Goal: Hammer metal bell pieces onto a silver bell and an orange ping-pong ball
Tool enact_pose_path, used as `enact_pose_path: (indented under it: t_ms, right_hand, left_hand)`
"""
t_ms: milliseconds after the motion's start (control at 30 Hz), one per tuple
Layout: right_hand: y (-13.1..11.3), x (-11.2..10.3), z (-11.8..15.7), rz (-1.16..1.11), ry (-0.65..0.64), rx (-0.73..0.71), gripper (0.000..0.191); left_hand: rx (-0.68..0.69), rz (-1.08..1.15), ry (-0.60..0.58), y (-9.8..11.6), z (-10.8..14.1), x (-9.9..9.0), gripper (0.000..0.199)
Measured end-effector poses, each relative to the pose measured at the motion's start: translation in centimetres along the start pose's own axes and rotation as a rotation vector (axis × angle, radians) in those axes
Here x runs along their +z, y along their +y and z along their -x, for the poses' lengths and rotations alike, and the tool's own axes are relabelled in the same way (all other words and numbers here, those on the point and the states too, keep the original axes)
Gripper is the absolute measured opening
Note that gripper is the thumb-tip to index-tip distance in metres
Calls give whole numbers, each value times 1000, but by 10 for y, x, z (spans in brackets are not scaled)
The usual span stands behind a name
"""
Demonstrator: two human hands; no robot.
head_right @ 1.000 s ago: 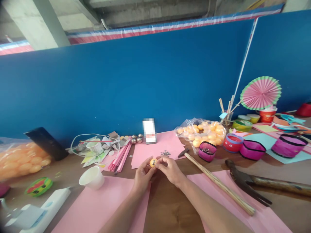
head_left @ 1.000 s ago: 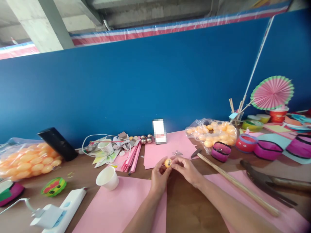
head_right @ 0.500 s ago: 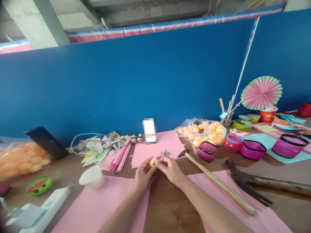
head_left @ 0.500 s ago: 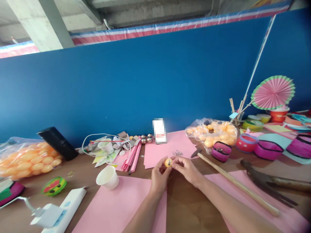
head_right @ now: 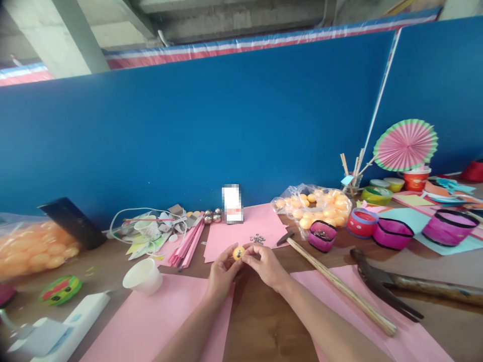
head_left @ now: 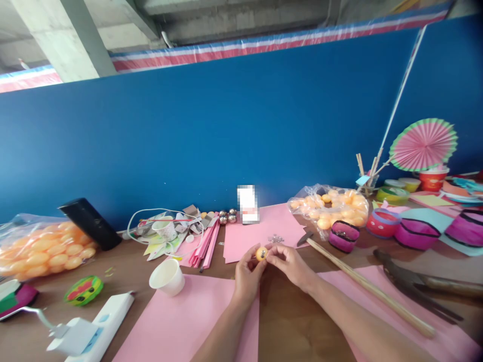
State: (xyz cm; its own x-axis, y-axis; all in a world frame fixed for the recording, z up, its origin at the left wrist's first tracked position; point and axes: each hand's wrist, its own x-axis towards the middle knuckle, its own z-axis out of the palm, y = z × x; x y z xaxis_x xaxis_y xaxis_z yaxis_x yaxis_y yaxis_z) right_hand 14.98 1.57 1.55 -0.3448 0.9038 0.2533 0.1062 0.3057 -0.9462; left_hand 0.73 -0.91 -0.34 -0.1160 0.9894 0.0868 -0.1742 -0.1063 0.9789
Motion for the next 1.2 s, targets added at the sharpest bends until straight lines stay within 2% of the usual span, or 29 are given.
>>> enact_pose_path:
  t_ms: [800,1200]
  right_hand:
    - [1,-1,0,-42,-15,2,20]
    - [0,0,0,-341,-65,143,23]
  left_hand:
    - [-33,-9,-31,-2,-1,-1,52]
    - [-16,-39,-32,-2,-1,-1,49]
